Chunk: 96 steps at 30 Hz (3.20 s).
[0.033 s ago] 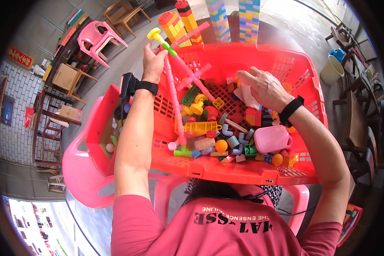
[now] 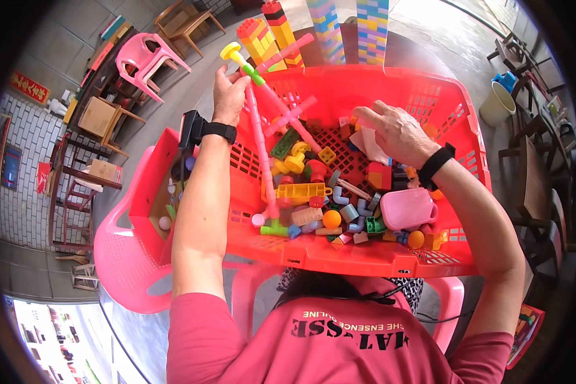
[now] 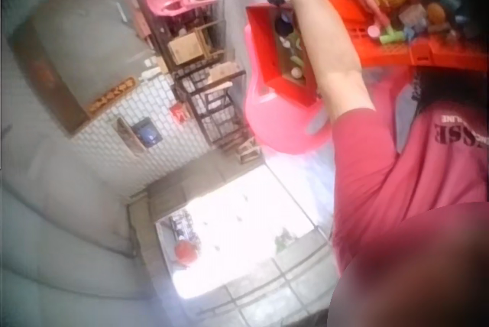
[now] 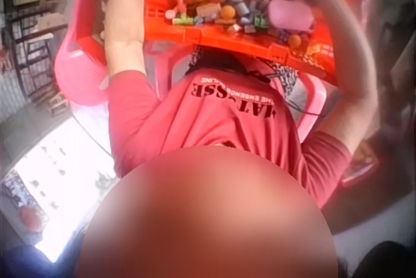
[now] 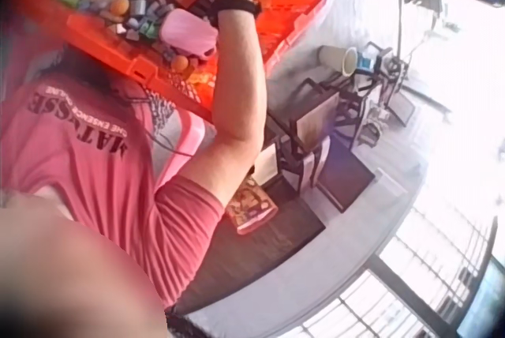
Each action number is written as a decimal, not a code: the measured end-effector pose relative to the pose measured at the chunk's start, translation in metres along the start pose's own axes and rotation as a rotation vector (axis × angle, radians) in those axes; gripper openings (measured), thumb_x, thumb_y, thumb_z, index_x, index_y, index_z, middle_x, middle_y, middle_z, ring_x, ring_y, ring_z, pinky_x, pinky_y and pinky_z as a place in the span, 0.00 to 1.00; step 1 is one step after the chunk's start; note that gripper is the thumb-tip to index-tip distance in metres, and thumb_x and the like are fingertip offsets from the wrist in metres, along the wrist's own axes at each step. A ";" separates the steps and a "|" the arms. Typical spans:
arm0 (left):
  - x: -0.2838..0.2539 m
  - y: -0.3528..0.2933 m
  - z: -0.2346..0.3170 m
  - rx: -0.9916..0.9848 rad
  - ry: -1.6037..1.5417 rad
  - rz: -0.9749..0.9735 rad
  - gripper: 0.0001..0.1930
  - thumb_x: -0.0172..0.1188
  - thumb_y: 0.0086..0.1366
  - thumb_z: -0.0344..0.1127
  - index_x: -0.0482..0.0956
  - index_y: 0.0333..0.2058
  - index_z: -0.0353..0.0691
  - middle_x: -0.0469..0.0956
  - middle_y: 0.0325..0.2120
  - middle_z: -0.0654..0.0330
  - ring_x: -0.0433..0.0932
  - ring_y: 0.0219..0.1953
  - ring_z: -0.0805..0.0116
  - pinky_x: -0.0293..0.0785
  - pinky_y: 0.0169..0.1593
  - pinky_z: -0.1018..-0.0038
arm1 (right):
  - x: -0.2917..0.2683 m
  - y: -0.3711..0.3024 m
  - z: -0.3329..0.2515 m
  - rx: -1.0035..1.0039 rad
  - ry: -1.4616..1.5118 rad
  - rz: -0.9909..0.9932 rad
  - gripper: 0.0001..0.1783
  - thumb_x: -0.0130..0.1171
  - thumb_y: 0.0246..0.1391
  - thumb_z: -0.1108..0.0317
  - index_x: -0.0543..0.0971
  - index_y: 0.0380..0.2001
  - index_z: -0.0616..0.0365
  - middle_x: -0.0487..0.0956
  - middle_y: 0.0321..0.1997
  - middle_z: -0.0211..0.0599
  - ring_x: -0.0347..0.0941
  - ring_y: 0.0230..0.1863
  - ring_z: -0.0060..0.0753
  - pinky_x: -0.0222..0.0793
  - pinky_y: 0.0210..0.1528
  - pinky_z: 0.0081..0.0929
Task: The person assembles colorful plastic toy blocks and pipes by hand, connecting them to form a structure inside a red basket on a table.
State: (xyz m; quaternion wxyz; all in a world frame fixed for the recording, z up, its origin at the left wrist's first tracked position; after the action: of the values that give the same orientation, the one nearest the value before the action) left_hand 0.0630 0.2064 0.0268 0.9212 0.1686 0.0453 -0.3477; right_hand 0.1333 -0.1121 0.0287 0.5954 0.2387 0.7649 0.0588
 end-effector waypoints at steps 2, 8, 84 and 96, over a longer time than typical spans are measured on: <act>0.002 0.002 0.000 0.014 -0.060 -0.031 0.38 0.59 0.60 0.25 0.48 0.65 0.30 0.74 0.48 0.48 0.74 0.50 0.64 0.64 0.59 0.69 | 0.001 0.000 -0.002 0.011 0.013 -0.021 0.14 0.56 0.52 0.69 0.75 0.44 0.50 0.74 0.34 0.49 0.74 0.35 0.54 0.71 0.35 0.48; -0.003 0.015 0.010 0.074 -0.219 0.002 0.40 0.59 0.60 0.24 0.45 0.66 0.31 0.72 0.50 0.45 0.71 0.54 0.63 0.63 0.61 0.68 | 0.006 0.000 -0.011 -0.059 0.031 0.011 0.13 0.56 0.51 0.71 0.74 0.42 0.51 0.77 0.34 0.44 0.75 0.38 0.53 0.72 0.35 0.47; 0.131 -0.087 0.022 -0.268 -0.155 -0.829 0.13 0.62 0.60 0.29 0.76 0.44 0.37 0.80 0.35 0.60 0.80 0.38 0.74 0.77 0.32 0.80 | -0.019 0.003 0.053 0.415 0.958 0.063 0.10 0.57 0.50 0.81 0.69 0.34 0.59 0.74 0.30 0.30 0.73 0.30 0.17 0.70 0.32 0.18; 0.136 -0.089 0.054 -0.320 -0.730 -0.771 0.21 0.57 0.67 0.37 0.68 0.56 0.37 0.79 0.40 0.49 0.82 0.41 0.61 0.85 0.33 0.70 | -0.017 0.004 0.043 0.410 1.065 0.000 0.04 0.58 0.54 0.75 0.73 0.32 0.61 0.76 0.30 0.29 0.75 0.31 0.18 0.72 0.33 0.18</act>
State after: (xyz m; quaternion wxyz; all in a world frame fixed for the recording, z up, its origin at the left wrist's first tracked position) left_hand 0.1049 0.0407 0.0257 0.6971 -0.1336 -0.1664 -0.6844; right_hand 0.1776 -0.1240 0.0335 0.0692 0.2867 0.9553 0.0211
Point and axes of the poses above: each hand's wrist, its own y-axis towards the middle knuckle, its own x-axis out of the palm, z = x × y, the point moved 10 cm from there along y, towards the middle knuckle
